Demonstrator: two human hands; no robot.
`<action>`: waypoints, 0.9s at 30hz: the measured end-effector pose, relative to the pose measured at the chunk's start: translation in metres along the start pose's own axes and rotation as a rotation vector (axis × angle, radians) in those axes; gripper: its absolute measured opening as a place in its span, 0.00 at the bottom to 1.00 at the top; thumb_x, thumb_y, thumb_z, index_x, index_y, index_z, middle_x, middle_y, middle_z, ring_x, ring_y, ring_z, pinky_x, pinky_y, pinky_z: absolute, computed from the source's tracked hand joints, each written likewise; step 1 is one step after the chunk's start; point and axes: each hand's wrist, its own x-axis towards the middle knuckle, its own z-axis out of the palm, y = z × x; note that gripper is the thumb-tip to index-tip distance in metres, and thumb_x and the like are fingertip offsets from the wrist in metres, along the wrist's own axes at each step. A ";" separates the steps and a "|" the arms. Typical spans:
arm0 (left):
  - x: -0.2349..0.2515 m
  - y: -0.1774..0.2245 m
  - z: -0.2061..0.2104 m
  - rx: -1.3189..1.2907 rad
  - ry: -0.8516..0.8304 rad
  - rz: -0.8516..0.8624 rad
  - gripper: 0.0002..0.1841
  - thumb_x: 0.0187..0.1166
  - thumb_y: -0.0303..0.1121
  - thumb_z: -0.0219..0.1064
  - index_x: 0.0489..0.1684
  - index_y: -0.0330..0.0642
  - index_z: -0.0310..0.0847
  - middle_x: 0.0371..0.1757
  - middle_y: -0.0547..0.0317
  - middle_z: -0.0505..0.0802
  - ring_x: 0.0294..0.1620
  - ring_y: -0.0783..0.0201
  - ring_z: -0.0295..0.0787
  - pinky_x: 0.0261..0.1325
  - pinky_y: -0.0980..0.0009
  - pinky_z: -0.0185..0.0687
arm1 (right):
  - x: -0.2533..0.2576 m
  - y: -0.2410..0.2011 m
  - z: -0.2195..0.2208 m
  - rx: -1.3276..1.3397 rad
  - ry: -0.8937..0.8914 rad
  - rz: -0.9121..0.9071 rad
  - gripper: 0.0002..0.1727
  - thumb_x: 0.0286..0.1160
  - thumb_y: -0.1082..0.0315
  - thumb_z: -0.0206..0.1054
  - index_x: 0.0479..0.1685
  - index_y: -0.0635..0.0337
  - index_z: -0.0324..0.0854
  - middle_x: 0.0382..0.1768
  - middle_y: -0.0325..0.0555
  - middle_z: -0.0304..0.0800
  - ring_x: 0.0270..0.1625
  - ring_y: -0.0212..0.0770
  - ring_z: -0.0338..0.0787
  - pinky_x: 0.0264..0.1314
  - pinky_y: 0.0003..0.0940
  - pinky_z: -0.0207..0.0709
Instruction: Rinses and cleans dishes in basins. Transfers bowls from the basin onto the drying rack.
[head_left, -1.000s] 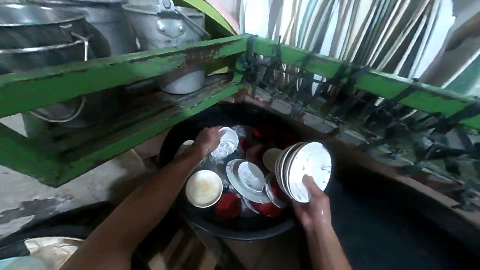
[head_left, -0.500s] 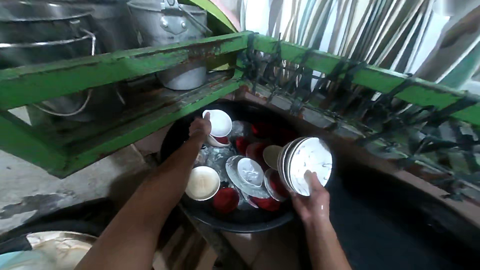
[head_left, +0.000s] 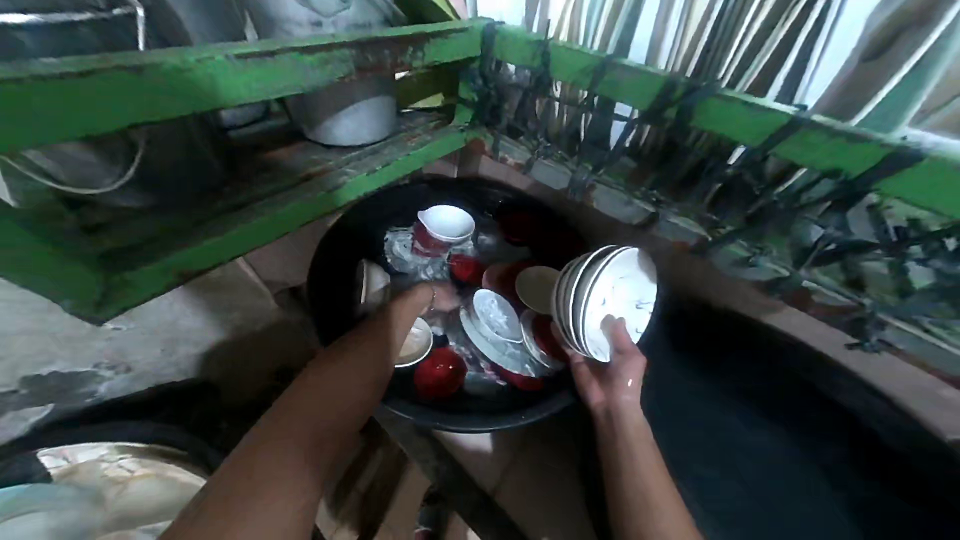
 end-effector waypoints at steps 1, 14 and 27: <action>-0.003 0.005 0.005 -0.067 0.005 -0.006 0.23 0.93 0.38 0.52 0.79 0.32 0.70 0.67 0.32 0.83 0.60 0.42 0.83 0.62 0.43 0.78 | 0.000 0.000 0.000 -0.006 -0.006 -0.001 0.22 0.93 0.56 0.49 0.79 0.51 0.66 0.68 0.50 0.83 0.68 0.48 0.86 0.67 0.52 0.84; 0.004 0.022 0.032 -0.185 0.104 0.164 0.19 0.85 0.25 0.59 0.73 0.29 0.74 0.67 0.32 0.85 0.68 0.41 0.83 0.70 0.40 0.76 | 0.004 0.000 -0.001 0.056 -0.024 0.018 0.22 0.93 0.56 0.49 0.78 0.54 0.67 0.68 0.55 0.83 0.68 0.53 0.87 0.66 0.58 0.85; -0.092 0.070 0.065 -0.881 0.659 0.448 0.27 0.94 0.51 0.48 0.83 0.44 0.70 0.78 0.47 0.83 0.75 0.51 0.82 0.72 0.45 0.80 | -0.009 0.009 0.021 -0.539 0.135 -0.341 0.30 0.78 0.71 0.70 0.80 0.60 0.68 0.60 0.53 0.87 0.55 0.41 0.92 0.57 0.44 0.89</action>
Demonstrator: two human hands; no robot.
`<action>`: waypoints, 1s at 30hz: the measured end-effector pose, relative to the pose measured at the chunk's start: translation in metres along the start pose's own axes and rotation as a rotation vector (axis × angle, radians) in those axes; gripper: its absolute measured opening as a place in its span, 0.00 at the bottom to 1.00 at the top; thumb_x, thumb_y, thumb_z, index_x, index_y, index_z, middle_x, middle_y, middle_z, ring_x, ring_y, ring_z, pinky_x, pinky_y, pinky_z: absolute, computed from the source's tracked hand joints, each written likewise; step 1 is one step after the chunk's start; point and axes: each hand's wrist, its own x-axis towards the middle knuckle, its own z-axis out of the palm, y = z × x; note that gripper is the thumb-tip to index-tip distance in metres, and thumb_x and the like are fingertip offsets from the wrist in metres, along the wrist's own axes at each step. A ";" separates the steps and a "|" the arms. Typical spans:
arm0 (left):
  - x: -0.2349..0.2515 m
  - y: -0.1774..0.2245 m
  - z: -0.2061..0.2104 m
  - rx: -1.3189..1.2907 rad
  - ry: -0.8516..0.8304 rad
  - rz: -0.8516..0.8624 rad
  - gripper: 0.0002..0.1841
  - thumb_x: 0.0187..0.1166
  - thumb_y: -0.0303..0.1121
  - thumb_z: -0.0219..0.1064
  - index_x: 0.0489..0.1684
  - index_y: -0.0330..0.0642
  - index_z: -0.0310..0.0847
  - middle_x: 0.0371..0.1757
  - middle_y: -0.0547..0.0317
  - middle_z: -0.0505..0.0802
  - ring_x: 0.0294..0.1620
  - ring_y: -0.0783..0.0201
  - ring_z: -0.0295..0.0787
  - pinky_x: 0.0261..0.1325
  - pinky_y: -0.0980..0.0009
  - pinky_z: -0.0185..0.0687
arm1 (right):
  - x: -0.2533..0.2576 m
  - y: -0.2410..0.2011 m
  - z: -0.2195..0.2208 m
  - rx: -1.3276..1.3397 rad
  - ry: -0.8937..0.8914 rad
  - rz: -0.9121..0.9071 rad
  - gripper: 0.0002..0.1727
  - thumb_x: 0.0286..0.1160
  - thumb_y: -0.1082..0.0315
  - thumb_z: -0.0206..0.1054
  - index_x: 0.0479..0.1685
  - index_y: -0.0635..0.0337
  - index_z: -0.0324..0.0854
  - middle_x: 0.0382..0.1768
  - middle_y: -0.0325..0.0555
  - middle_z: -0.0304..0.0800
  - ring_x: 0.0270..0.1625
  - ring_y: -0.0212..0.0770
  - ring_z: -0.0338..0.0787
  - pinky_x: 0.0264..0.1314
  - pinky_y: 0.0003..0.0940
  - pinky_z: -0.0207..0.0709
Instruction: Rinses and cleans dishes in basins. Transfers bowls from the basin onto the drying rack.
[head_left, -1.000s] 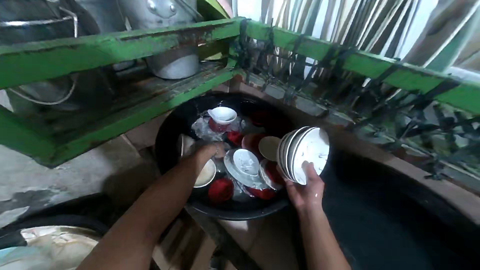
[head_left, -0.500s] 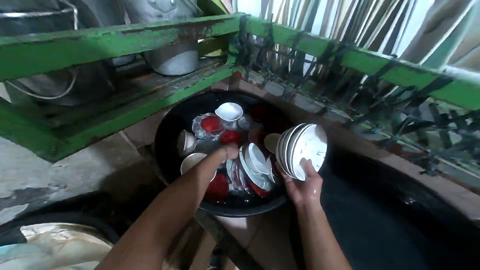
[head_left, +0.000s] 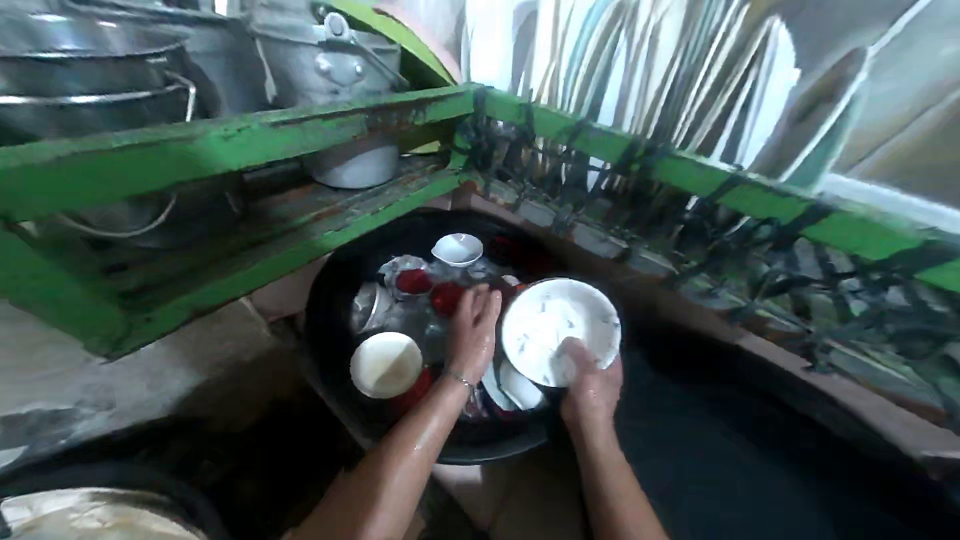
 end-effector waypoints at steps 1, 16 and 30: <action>-0.005 0.001 0.002 -0.112 -0.096 -0.111 0.34 0.92 0.62 0.38 0.89 0.53 0.63 0.84 0.52 0.77 0.80 0.49 0.76 0.71 0.38 0.76 | -0.003 -0.002 0.001 -0.094 -0.021 -0.115 0.32 0.77 0.70 0.71 0.82 0.61 0.67 0.65 0.54 0.85 0.61 0.42 0.90 0.64 0.45 0.87; -0.002 -0.028 0.007 -0.744 -0.447 0.087 0.60 0.52 0.83 0.67 0.90 0.59 0.61 0.79 0.61 0.83 0.77 0.59 0.80 0.75 0.51 0.81 | 0.002 -0.043 -0.024 -0.327 -0.435 -0.474 0.52 0.53 0.52 0.84 0.86 0.53 0.65 0.76 0.43 0.79 0.74 0.31 0.81 0.76 0.35 0.79; -0.011 -0.033 0.022 -0.600 -0.114 -0.062 0.21 0.94 0.28 0.38 0.82 0.34 0.59 0.68 0.51 0.85 0.66 0.65 0.85 0.70 0.64 0.84 | -0.035 -0.059 -0.026 -0.843 -0.346 -0.630 0.49 0.55 0.75 0.81 0.88 0.53 0.68 0.76 0.59 0.81 0.54 0.57 0.96 0.51 0.56 0.92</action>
